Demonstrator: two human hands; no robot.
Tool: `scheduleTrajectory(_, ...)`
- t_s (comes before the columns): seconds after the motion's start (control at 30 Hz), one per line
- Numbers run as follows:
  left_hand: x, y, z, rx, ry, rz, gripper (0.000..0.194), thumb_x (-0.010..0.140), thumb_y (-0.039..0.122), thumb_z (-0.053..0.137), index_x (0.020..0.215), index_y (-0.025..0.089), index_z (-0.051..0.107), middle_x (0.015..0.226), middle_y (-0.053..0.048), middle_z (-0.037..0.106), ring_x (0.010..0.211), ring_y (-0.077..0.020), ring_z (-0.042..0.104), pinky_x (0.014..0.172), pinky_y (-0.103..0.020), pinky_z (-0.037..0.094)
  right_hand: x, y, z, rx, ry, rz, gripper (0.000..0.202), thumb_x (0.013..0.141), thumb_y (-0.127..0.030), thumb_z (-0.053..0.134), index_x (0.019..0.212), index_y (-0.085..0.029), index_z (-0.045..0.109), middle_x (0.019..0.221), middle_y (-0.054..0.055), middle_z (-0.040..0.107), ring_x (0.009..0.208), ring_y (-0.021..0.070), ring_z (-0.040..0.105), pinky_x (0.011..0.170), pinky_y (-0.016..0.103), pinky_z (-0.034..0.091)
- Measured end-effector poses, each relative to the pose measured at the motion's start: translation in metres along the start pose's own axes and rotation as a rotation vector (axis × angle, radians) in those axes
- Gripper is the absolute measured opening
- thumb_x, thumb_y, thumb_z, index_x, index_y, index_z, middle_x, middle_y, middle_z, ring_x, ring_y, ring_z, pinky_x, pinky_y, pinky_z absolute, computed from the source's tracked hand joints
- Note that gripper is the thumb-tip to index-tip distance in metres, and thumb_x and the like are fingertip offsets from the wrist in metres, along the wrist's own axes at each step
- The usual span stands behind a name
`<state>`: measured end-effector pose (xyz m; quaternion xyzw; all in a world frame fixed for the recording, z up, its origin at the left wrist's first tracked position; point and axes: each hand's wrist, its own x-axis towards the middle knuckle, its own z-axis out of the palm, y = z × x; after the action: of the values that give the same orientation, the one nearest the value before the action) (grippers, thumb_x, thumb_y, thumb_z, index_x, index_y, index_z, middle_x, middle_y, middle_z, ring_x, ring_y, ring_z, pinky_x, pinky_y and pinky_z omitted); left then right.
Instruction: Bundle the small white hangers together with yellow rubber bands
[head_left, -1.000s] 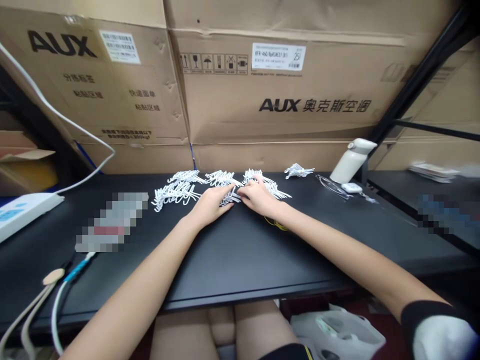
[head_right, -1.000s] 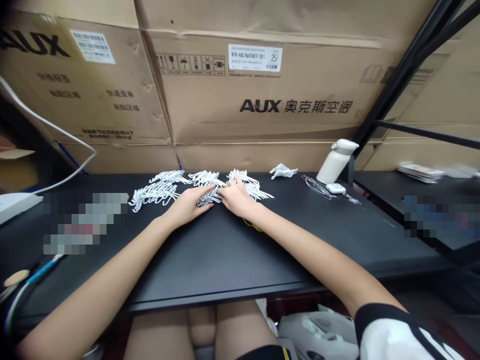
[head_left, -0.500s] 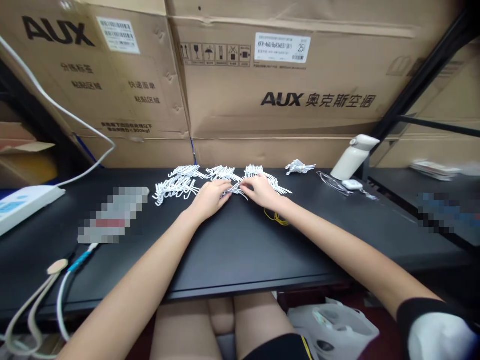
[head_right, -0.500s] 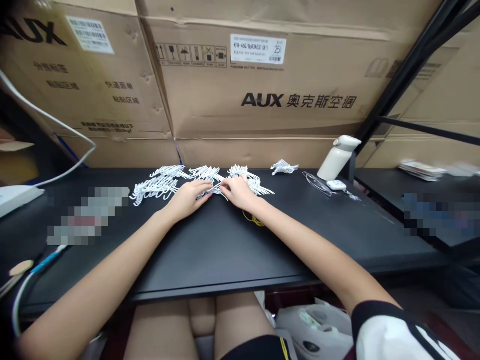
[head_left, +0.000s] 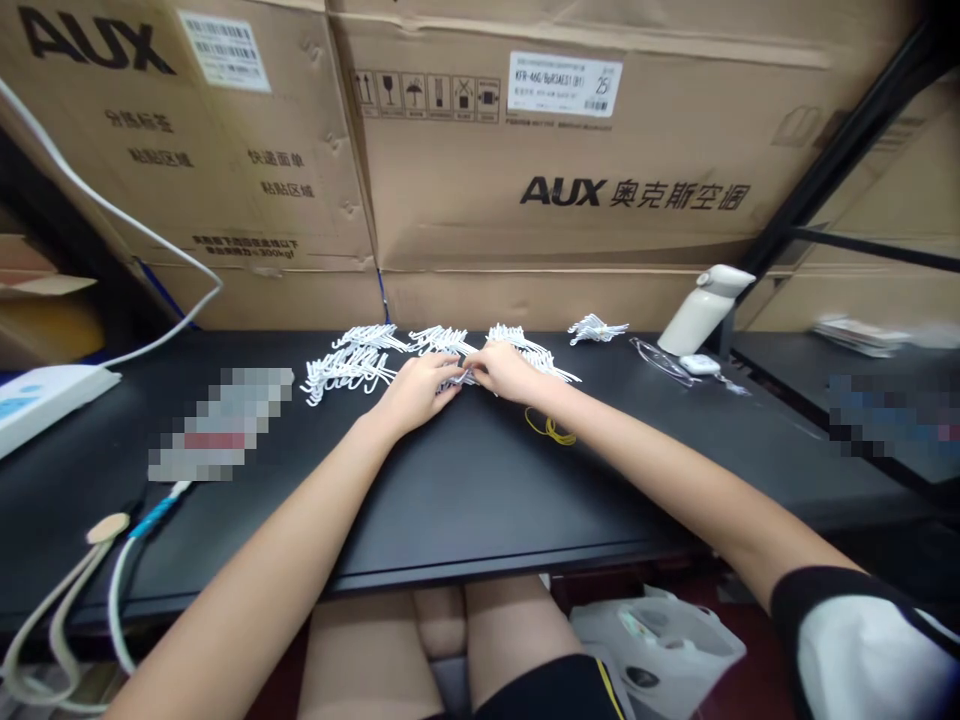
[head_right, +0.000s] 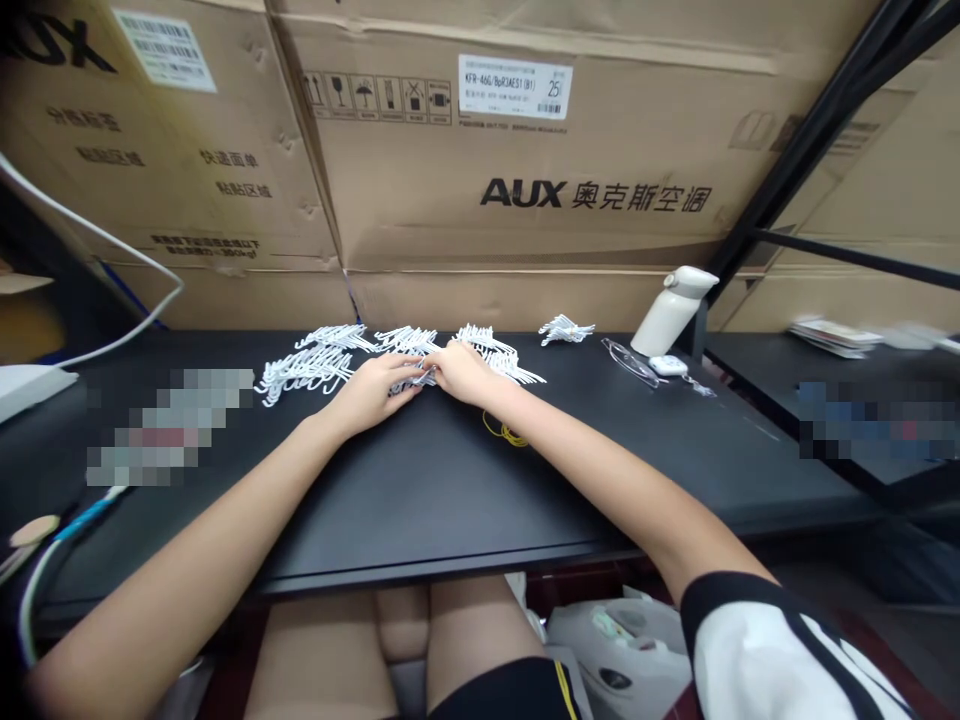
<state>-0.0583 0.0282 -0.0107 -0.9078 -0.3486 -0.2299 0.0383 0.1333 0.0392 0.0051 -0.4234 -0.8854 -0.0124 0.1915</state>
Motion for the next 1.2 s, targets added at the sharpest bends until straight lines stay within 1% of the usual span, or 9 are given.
scheduleTrajectory(0.2,-0.001,-0.002,0.001,0.039,0.011,-0.016,0.029,0.087,0.034,0.051,0.104,0.016,0.067,0.126,-0.012,0.06,0.115,-0.0259,0.055,0.098,-0.042,0.043,0.008,0.002,-0.009,-0.049,-0.055,0.104,0.027,0.073,-0.002,0.049,0.077,-0.016,0.071,0.072,0.007,0.07,0.065,0.0171,0.06,0.064,0.026,0.039)
scheduleTrajectory(0.5,-0.001,-0.004,0.001,0.008,0.027,-0.007,0.027,0.087,0.03,0.048,0.099,0.015,0.069,0.123,-0.012,0.062,0.111,-0.024,0.057,0.099,-0.04,0.044,-0.009,-0.005,-0.025,-0.073,0.06,0.129,0.026,0.075,-0.003,0.048,0.074,-0.018,0.07,0.076,0.007,0.07,0.078,0.0223,0.06,0.079,0.033,0.041)
scheduleTrajectory(0.67,-0.001,-0.004,0.002,-0.043,0.038,-0.01,0.028,0.088,0.029,0.046,0.097,0.016,0.069,0.124,-0.012,0.062,0.112,-0.0234,0.057,0.099,-0.039,0.045,-0.026,-0.019,-0.043,0.021,0.191,0.153,0.023,0.074,-0.005,0.051,0.073,-0.018,0.07,0.076,0.006,0.07,0.08,0.0224,0.06,0.079,0.035,0.043)
scheduleTrajectory(0.8,-0.002,-0.003,0.004,-0.094,0.051,-0.031,0.027,0.086,0.031,0.05,0.1,0.016,0.068,0.122,-0.012,0.063,0.114,-0.0244,0.056,0.099,-0.04,0.044,-0.035,-0.017,-0.046,0.285,0.446,0.179,0.019,0.074,-0.009,0.053,0.075,-0.018,0.069,0.08,0.003,0.072,0.08,0.0193,0.063,0.08,0.033,0.048)
scheduleTrajectory(0.93,0.002,0.008,-0.001,-0.235,0.205,-0.16,0.031,0.082,0.035,0.058,0.104,0.016,0.067,0.11,-0.01,0.069,0.107,-0.0241,0.061,0.098,-0.038,0.044,-0.042,-0.012,-0.03,0.593,0.67,0.254,0.02,0.078,-0.016,0.05,0.083,-0.017,0.069,0.086,0.004,0.072,0.077,0.017,0.066,0.074,0.031,0.053)
scheduleTrajectory(1.0,0.005,0.016,-0.007,-0.312,0.358,-0.256,0.034,0.081,0.039,0.06,0.105,0.015,0.066,0.114,-0.011,0.068,0.109,-0.0247,0.061,0.101,-0.04,0.042,-0.045,-0.013,-0.019,0.638,0.726,0.273,0.02,0.08,-0.018,0.05,0.087,-0.016,0.069,0.088,0.006,0.071,0.078,0.0172,0.066,0.07,0.029,0.054)
scheduleTrajectory(1.07,0.009,0.025,-0.015,-0.473,0.426,-0.322,0.035,0.081,0.041,0.06,0.104,0.014,0.066,0.11,-0.011,0.069,0.106,-0.024,0.063,0.099,-0.04,0.044,-0.049,-0.018,-0.011,0.589,0.703,0.234,0.021,0.082,-0.02,0.05,0.09,-0.018,0.069,0.092,0.007,0.07,0.082,0.0175,0.065,0.065,0.028,0.054)
scheduleTrajectory(1.13,0.012,0.032,-0.021,-0.734,0.359,-0.335,0.04,0.078,0.043,0.064,0.103,0.012,0.065,0.104,-0.012,0.07,0.098,-0.0237,0.066,0.09,-0.039,0.051,-0.052,-0.024,-0.007,0.517,0.663,0.166,0.022,0.084,-0.021,0.05,0.095,-0.02,0.069,0.095,0.007,0.068,0.082,0.017,0.064,0.061,0.027,0.054)
scheduleTrajectory(1.2,0.013,0.037,-0.025,-0.969,0.172,-0.344,0.054,0.07,0.041,0.073,0.113,0.012,0.061,0.104,-0.014,0.07,0.094,-0.0249,0.067,0.084,-0.04,0.053,-0.053,-0.029,-0.004,0.459,0.61,0.067,0.023,0.085,-0.021,0.051,0.101,-0.022,0.068,0.096,0.007,0.067,0.083,0.0172,0.063,0.062,0.028,0.054)
